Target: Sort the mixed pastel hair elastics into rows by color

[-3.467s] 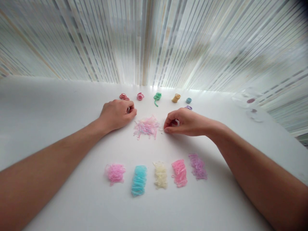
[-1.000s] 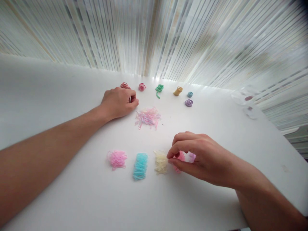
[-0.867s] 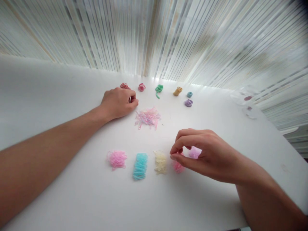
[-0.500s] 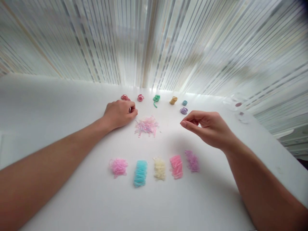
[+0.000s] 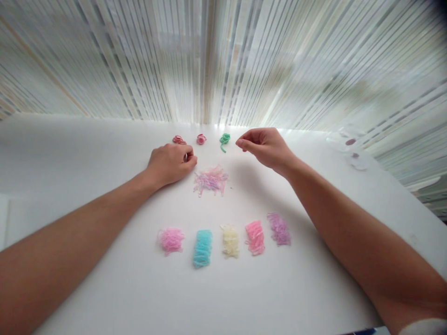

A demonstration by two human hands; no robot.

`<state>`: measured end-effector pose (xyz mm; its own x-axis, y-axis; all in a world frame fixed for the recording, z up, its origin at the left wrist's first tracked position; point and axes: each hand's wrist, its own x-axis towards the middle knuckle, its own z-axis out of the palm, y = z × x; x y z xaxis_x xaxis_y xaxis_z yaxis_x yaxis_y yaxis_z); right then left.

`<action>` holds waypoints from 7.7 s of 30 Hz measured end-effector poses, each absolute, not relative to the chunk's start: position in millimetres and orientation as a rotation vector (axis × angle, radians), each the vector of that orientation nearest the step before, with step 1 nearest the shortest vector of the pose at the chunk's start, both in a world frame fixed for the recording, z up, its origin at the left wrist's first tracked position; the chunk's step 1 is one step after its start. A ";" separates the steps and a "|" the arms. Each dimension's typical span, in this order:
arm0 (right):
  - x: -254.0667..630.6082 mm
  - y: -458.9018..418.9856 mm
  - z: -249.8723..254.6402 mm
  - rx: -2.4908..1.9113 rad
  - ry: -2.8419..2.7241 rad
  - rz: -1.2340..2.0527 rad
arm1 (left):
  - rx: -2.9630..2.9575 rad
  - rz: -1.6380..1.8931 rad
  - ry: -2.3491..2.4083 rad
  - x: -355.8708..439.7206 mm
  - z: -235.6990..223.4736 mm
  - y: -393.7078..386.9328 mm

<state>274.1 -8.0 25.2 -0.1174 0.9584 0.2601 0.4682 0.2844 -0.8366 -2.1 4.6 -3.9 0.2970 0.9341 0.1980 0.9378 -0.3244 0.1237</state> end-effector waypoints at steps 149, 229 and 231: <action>280.2 -0.1 -14.0 -1.262 -1.996 0.696 | -2.531 -0.369 -1.846 -1.8 0.2 0.4; 191.4 -151.3 52.5 -0.881 -2.567 0.350 | -2.633 -0.604 -1.742 2.2 -12.7 0.2; 203.6 -145.0 62.6 -0.966 -2.508 0.304 | -2.633 -0.607 -1.747 2.1 -12.5 0.2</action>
<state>203.6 -145.0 62.6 -0.6628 0.6788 0.3161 0.5837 0.7328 -0.3497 2.1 0.2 -12.5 0.3402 0.9015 0.2675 0.8729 -0.4085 0.2666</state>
